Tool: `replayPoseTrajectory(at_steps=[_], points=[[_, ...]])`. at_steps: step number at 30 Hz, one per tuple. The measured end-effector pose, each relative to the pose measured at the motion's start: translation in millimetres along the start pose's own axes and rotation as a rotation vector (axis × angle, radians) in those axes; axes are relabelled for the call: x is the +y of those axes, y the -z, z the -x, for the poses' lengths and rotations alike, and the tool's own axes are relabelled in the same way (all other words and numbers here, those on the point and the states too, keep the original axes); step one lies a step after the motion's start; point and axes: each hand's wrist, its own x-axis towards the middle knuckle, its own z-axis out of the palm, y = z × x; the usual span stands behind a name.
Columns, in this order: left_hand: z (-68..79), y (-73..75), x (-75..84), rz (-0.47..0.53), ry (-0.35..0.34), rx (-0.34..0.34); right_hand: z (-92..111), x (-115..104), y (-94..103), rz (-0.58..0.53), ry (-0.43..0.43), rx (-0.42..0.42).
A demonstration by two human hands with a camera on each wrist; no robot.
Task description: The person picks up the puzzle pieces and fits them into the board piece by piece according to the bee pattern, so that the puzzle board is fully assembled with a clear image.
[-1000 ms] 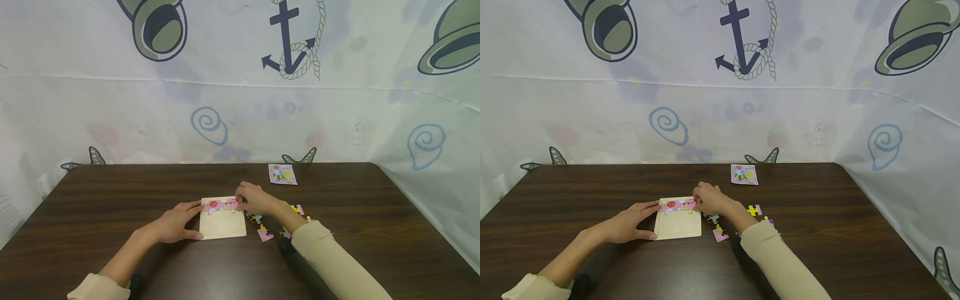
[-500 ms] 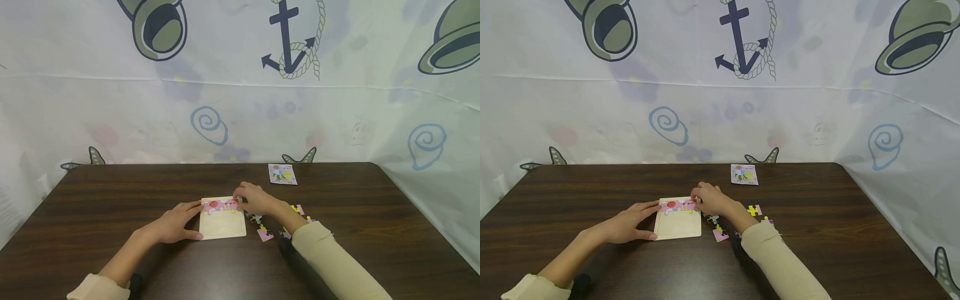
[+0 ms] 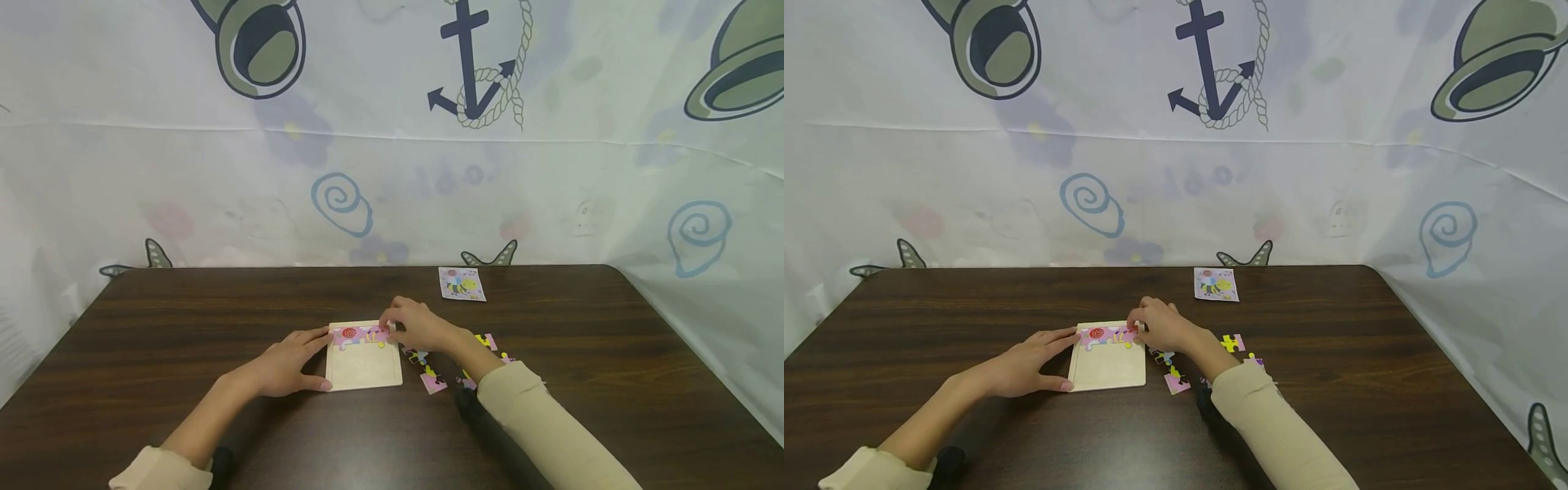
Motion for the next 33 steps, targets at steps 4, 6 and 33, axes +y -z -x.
replayPoseTrajectory(at_steps=[4, 6, 33], points=[[-0.6, 0.1, 0.5, 0.002, 0.013, -0.007, -0.3, -0.4, -0.3, 0.009, -0.011, -0.005], [-0.7, 0.0, 0.6, 0.006, 0.019, -0.010, -0.5, -0.3, -0.3, 0.012, -0.016, -0.008], [-1.7, -1.0, -2.0, 0.004, 0.018, -0.016, 2.9, 6.9, 7.5, -0.110, 0.029, -0.038]])
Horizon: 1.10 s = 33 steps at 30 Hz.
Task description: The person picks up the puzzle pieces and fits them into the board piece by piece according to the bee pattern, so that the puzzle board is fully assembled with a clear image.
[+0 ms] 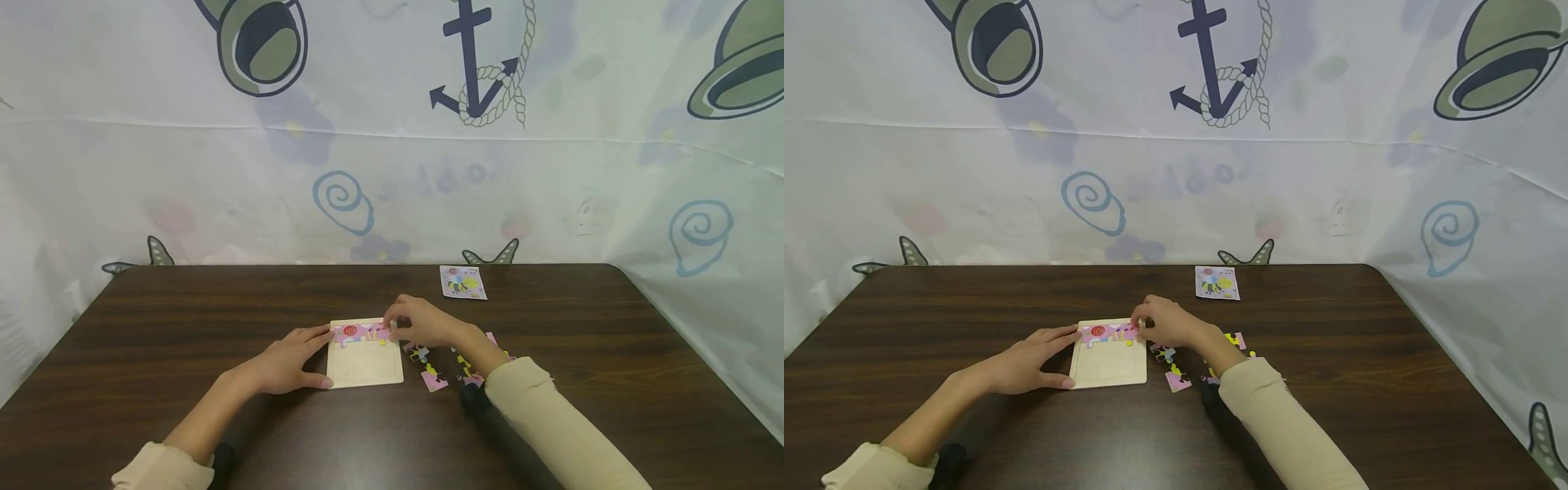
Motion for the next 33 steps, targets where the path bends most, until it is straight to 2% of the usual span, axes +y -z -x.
replayPoseTrajectory(at_steps=[5, 19, 33], points=[[0.8, 0.0, 0.8, 0.009, 0.008, 0.001, 5, 4, 7.0, -0.025, -0.003, -0.010], [0.9, 0.1, 1.5, 0.005, 0.009, 0.000, 30, 16, 20.8, -0.001, -0.021, -0.056], [2.0, 0.2, 0.2, 0.003, -0.012, 0.012, 42, 22, 11.2, -0.008, 0.020, -0.042]])
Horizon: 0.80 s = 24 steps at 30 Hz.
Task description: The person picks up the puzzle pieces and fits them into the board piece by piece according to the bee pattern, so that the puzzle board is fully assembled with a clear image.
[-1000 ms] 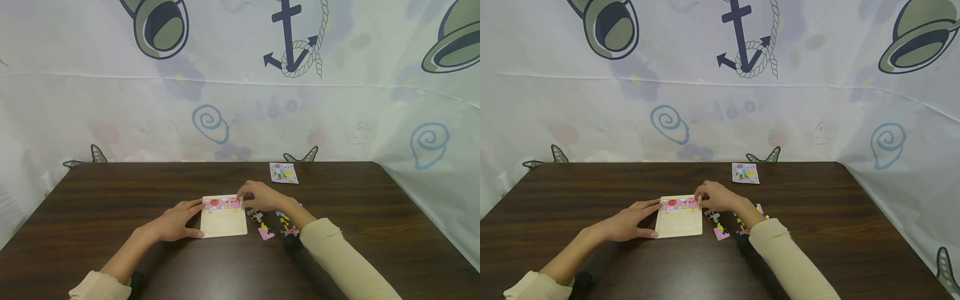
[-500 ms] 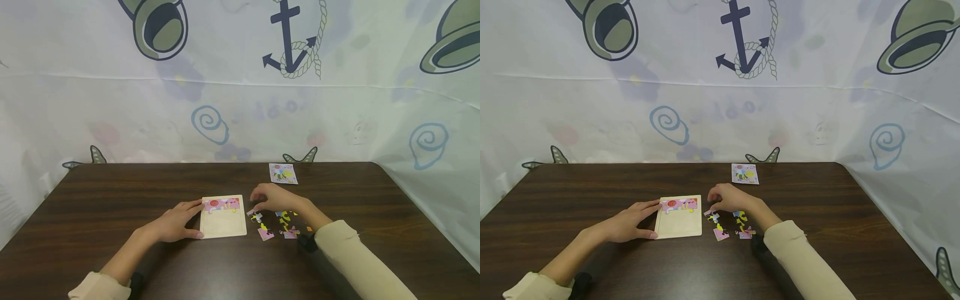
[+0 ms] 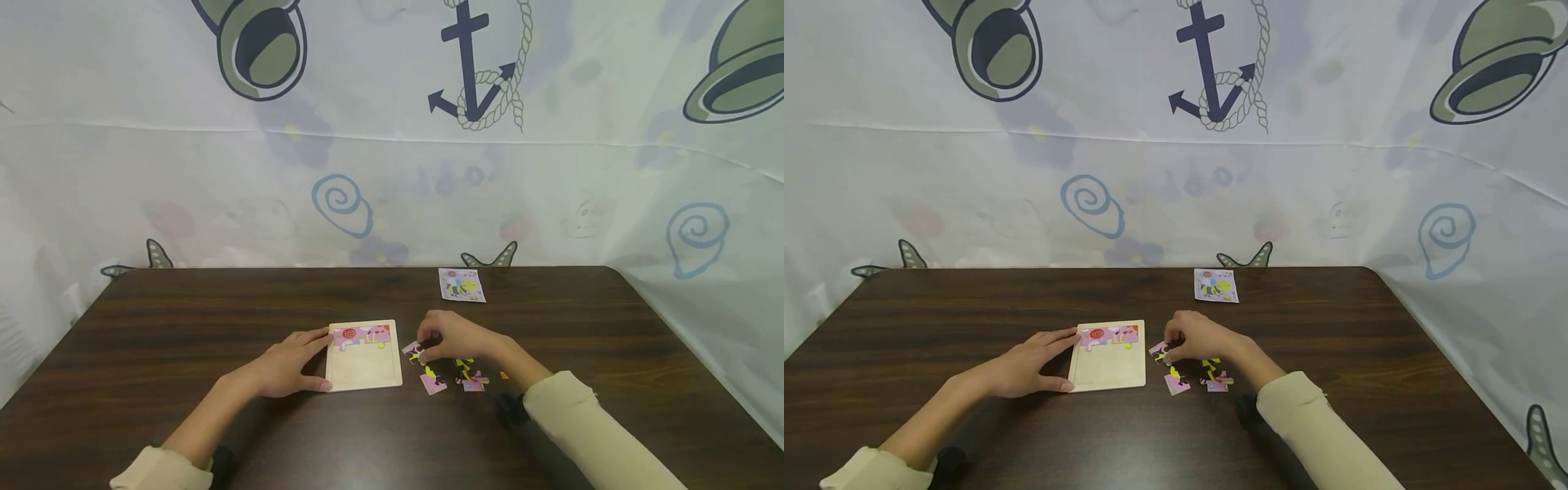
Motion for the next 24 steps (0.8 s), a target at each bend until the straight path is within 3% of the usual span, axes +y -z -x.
replayPoseTrajectory(at_steps=[16, 24], points=[[0.0, -0.4, 0.7, -0.003, 0.004, 0.001, 2.1, 2.9, -1.8, 0.090, 0.013, 0.035], [-0.1, -0.2, 0.9, -0.007, 0.004, 0.000, 4.1, 2.3, -2.5, 0.053, 0.002, 0.023]])
